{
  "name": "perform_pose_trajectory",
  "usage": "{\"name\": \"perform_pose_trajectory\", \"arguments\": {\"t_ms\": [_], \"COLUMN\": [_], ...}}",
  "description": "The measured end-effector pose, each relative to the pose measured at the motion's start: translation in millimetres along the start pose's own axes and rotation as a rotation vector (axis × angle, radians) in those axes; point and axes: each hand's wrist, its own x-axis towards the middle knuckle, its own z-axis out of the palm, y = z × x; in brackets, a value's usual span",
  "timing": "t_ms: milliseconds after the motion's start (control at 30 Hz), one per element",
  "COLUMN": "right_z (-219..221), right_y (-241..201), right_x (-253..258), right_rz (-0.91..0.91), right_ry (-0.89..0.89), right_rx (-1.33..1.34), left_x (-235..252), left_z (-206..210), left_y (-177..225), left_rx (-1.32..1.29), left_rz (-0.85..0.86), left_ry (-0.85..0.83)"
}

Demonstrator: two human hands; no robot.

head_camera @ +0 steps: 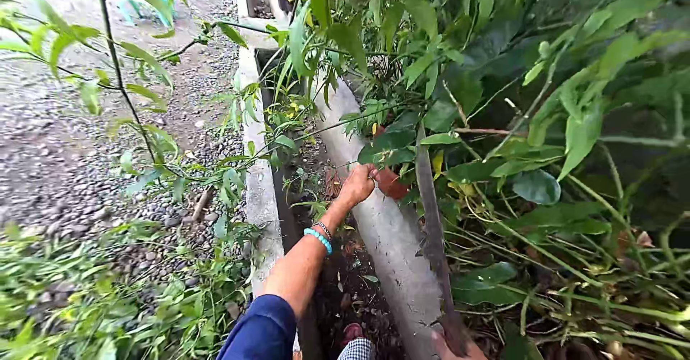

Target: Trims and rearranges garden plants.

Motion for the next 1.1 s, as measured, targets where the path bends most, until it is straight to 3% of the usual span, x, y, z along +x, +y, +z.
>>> {"name": "perform_pose_trajectory", "arguments": {"t_ms": [67,267,433,600,667,733,900,1100], "right_z": [11,25,12,27,41,50,44,42], "right_y": [-16,-53,-85,-97,-85,-80,-99,-81], "right_x": [23,75,99,132,149,155,135,62], "right_rz": [-0.003,0.003,0.039,0.156,0.084,0.005,-0.045,-0.263], "right_ry": [0.041,0.132,0.031,-0.083,-0.073,-0.059,0.004,0.093], "right_rx": [-0.008,-0.149,-0.215,-0.356,-0.32,-0.364,-0.259,-0.151], "left_x": [14,4,-32,-45,-59,-72,-113,-175], "left_z": [5,-4,-15,2,6,-4,-69,-108], "left_y": [-10,-4,21,37,38,19,-64,-120], "left_rx": [0.028,0.073,0.026,-0.097,-0.131,-0.102,-0.028,0.203], "left_rz": [0.054,0.009,-0.057,0.139,0.233,0.152,-0.309,-0.558], "left_ry": [-0.021,-0.073,-0.098,-0.195,-0.3,-0.291,0.146,0.181]}}
